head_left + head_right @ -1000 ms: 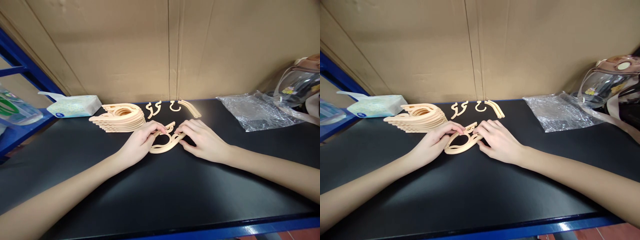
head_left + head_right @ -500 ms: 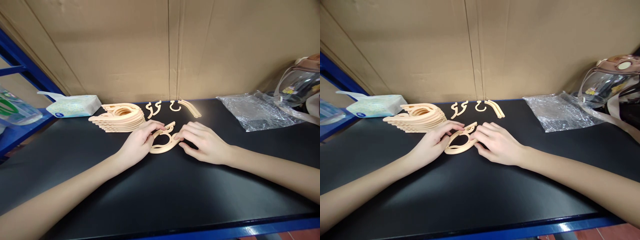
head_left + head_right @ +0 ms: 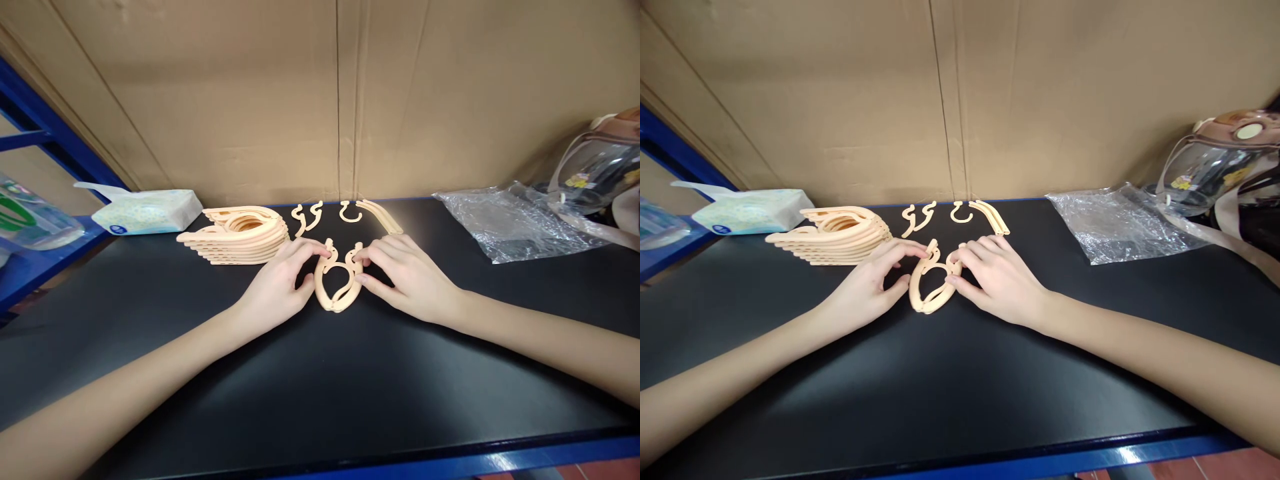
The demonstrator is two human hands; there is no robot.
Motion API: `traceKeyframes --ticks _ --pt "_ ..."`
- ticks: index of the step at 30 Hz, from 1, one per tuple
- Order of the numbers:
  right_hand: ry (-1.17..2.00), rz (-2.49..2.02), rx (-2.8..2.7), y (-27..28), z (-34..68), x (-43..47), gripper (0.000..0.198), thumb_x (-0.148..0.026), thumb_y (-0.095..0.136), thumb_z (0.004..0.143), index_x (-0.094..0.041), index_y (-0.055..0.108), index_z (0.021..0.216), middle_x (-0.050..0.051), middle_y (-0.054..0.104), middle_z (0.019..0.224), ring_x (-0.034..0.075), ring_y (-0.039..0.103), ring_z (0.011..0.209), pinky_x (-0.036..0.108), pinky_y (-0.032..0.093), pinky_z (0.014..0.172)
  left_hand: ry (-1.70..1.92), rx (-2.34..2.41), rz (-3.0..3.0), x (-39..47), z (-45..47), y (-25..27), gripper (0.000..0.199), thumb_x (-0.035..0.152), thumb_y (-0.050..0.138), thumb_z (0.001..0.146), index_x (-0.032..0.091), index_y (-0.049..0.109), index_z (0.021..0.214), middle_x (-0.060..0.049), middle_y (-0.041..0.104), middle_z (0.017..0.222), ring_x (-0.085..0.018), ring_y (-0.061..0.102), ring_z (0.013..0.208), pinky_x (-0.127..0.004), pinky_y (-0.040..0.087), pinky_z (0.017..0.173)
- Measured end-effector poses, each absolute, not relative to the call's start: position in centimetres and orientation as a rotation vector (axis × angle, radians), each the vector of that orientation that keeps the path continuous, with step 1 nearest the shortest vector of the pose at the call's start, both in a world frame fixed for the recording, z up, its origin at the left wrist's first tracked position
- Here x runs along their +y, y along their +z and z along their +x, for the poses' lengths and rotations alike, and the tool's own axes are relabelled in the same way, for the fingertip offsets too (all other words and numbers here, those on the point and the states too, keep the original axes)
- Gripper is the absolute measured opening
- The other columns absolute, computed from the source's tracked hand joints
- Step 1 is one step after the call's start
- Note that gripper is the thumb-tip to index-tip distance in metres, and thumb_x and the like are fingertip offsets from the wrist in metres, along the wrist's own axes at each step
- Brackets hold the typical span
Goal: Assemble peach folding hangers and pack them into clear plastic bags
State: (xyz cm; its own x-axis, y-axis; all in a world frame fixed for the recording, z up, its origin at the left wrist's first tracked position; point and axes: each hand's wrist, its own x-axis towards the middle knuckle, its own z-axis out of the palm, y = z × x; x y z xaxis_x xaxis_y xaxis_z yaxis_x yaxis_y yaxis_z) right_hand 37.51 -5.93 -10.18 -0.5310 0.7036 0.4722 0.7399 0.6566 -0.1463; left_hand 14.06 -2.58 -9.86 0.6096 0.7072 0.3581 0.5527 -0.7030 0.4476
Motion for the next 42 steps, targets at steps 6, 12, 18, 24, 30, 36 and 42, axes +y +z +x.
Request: traceKeyframes --ticks 6,12,18,24,30,36,42 --pt "-0.084 -1.232 -2.340 -10.5 37.7 -5.7 0.031 -0.043 0.043 0.097 -0.016 0.057 0.102 0.007 0.065 0.099 0.024 0.054 0.096 0.040 0.037 0.093 0.702 1.018 2.641 -2.9 14.2 -9.8 0.040 0.022 0.057 0.084 0.019 0.049 0.123 -0.010 0.047 0.136 -0.023 0.042 0.129 -0.043 0.034 0.111" --pt "-0.024 -1.112 -2.400 -10.5 37.5 -5.8 0.045 -0.055 0.059 0.085 -0.018 0.054 0.110 0.009 0.065 0.109 0.026 0.055 0.109 0.047 0.031 0.106 0.649 0.999 2.635 -2.9 14.2 -9.9 0.054 0.037 0.064 0.083 0.021 0.043 0.130 -0.010 0.043 0.142 -0.023 0.039 0.133 -0.042 0.033 0.112" --pt "0.019 -1.074 -2.423 -10.6 37.4 -5.9 0.045 -0.031 0.064 0.076 -0.020 0.047 0.116 0.007 0.064 0.116 0.025 0.058 0.108 0.053 0.024 0.112 0.564 1.017 2.616 -2.8 14.0 -10.1 0.073 0.055 0.066 0.079 0.020 0.037 0.137 -0.011 0.038 0.147 -0.026 0.035 0.136 -0.046 0.034 0.111" --pt "0.062 -0.986 -2.498 -10.8 37.6 -5.8 0.050 -0.020 0.057 0.073 -0.019 0.045 0.122 0.010 0.060 0.124 0.027 0.050 0.122 0.051 0.027 0.112 0.457 1.064 2.600 -2.9 14.1 -10.0 0.080 0.059 0.062 0.080 0.019 0.031 0.143 -0.011 0.043 0.146 -0.028 0.041 0.132 -0.047 0.038 0.108" --pt "0.125 -1.010 -2.454 -10.5 37.6 -5.8 0.044 -0.033 0.060 0.083 -0.020 0.046 0.123 0.011 0.056 0.129 0.027 0.048 0.123 0.050 0.032 0.108 0.509 1.005 2.647 -2.9 14.0 -9.9 0.069 0.051 0.063 0.082 0.020 0.036 0.138 -0.010 0.050 0.139 -0.026 0.048 0.125 -0.044 0.041 0.104" --pt "0.546 -1.278 -1.988 -10.4 38.2 -4.6 0.024 -0.045 0.050 0.092 -0.021 0.053 0.095 0.002 0.061 0.089 0.017 0.055 0.083 0.033 0.043 0.076 0.677 0.918 2.889 -3.3 14.0 -9.4 0.062 0.044 0.065 0.084 0.020 0.039 0.134 -0.009 0.053 0.133 -0.025 0.051 0.120 -0.040 0.042 0.101" --pt "0.818 -1.227 -1.905 -10.2 38.5 -4.0 0.041 -0.051 0.055 0.087 -0.020 0.041 0.064 -0.005 0.034 0.063 0.011 0.031 0.059 0.028 0.026 0.055 0.817 0.884 3.051 -3.2 13.7 -8.9 0.056 0.040 0.062 0.087 0.017 0.039 0.133 -0.011 0.051 0.136 -0.025 0.047 0.124 -0.039 0.038 0.106"
